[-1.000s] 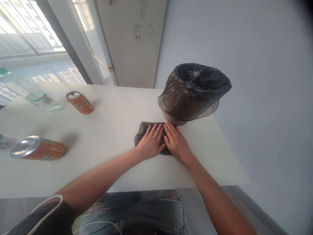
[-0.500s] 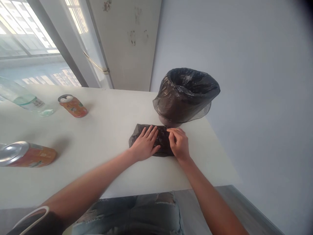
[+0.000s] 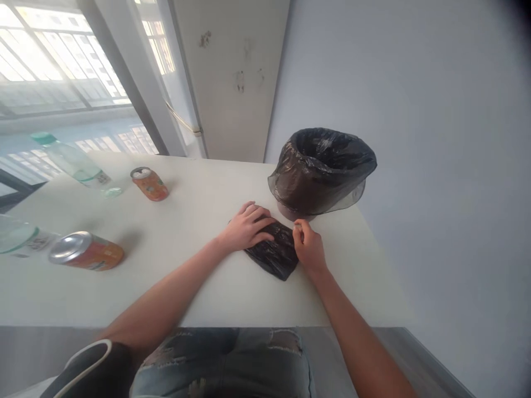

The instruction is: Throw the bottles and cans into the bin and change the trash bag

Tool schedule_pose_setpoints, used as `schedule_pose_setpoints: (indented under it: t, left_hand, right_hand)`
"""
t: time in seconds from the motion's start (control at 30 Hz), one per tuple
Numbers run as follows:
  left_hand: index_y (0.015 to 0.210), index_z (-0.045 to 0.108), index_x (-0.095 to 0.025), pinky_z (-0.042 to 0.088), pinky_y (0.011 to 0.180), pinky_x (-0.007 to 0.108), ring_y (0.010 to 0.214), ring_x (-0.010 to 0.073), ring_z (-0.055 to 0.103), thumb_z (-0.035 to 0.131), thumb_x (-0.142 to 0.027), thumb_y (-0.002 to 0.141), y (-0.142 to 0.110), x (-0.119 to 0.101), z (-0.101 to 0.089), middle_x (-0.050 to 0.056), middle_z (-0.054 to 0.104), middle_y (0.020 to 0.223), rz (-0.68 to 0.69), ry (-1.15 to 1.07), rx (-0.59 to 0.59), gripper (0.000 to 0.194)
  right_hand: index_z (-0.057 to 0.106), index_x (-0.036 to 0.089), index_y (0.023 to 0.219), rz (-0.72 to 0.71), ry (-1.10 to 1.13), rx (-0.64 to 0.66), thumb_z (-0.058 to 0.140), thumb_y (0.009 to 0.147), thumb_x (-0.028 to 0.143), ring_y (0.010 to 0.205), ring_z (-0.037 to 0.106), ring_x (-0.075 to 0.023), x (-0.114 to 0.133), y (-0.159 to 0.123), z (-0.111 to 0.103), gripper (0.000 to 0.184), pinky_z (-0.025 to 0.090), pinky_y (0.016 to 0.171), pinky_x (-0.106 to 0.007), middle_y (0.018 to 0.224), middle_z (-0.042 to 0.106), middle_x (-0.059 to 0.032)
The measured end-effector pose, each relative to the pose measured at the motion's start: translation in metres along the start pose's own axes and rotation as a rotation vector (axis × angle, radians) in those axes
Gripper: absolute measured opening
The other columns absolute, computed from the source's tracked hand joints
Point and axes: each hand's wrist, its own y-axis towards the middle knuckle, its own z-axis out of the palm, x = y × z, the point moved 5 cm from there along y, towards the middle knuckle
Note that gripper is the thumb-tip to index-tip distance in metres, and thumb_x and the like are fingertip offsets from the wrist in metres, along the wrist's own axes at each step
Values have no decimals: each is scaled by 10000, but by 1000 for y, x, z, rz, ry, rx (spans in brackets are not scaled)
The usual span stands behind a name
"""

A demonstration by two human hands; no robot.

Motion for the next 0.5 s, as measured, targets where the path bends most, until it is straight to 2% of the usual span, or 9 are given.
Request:
schedule_pose_setpoints:
  t: [0.07, 0.17, 0.23, 0.27, 0.3, 0.33, 0.4, 0.47, 0.5]
  left_hand:
    - [1164, 749, -206, 473, 1043, 463, 1076, 259, 644, 452, -466, 1092, 3, -3, -16, 120, 729, 1090, -105, 7, -53, 401]
    - [987, 735, -198, 500, 858, 388, 869, 212, 646, 383, -445, 1117, -5, -29, -28, 70, 707, 874, -265, -110, -2, 450]
    - [984, 714, -196, 502, 830, 388, 874, 223, 651, 455, -534, 1081, -23, -58, -24, 62, 708, 890, -367, -167, 73, 437]
    - [1027, 709, -194, 505, 843, 415, 931, 258, 654, 574, -621, 1002, -35, -74, -19, 74, 715, 950, -404, -141, 101, 449]
    - [1103, 701, -191, 508, 871, 453, 996, 301, 646, 696, -690, 888, -49, -88, -13, 95, 713, 1034, -438, -96, 112, 543]
    - [1168, 684, -191, 510, 896, 471, 1046, 321, 638, 771, -675, 832, -63, -100, -5, 107, 705, 1115, -455, -82, 132, 596]
    - [1181, 674, -196, 511, 955, 465, 1118, 313, 626, 786, -518, 888, -88, -115, 8, 108, 693, 1192, -488, -79, 128, 450]
    - [1124, 686, -203, 516, 962, 428, 1107, 273, 633, 653, -294, 1005, -105, -119, 17, 88, 703, 1162, -507, -72, 120, 153]
    - [1092, 692, -205, 521, 947, 417, 1081, 261, 640, 580, -214, 1031, -110, -119, 17, 81, 709, 1125, -513, -60, 120, 128]
  right_hand:
    - [656, 196, 1177, 73, 112, 33, 442, 1020, 395, 631, 657, -235, -1, -1, -2, 331, 488, 677, -327, 706, 706, -28]
    - [643, 200, 1133, 79, 245, 114, 484, 973, 335, 617, 673, -211, 6, -4, -4, 263, 491, 658, -296, 684, 719, -7]
    - [639, 203, 1117, 0, 282, 242, 519, 954, 315, 593, 656, -198, 15, -8, -2, 232, 494, 666, -293, 662, 706, 15]
    - [644, 205, 1119, -65, 294, 329, 538, 954, 311, 601, 654, -192, 21, -11, 0, 222, 505, 710, -300, 663, 700, 26]
    - [653, 209, 1125, -138, 303, 421, 558, 961, 312, 621, 655, -187, 27, -14, 2, 216, 514, 775, -313, 665, 691, 37]
    - [663, 215, 1135, -211, 307, 507, 578, 970, 319, 643, 653, -183, 33, -18, 4, 213, 514, 838, -329, 668, 678, 47]
    - [678, 227, 1169, -336, 301, 603, 619, 987, 362, 701, 647, -188, 40, -23, 5, 235, 504, 908, -358, 698, 660, 46]
    - [680, 226, 1212, -424, 289, 586, 654, 987, 458, 798, 652, -215, 47, -26, 1, 324, 508, 925, -387, 814, 685, 0]
    - [673, 221, 1246, -471, 286, 560, 672, 974, 517, 885, 662, -239, 52, -29, -3, 402, 505, 957, -414, 918, 706, -39]
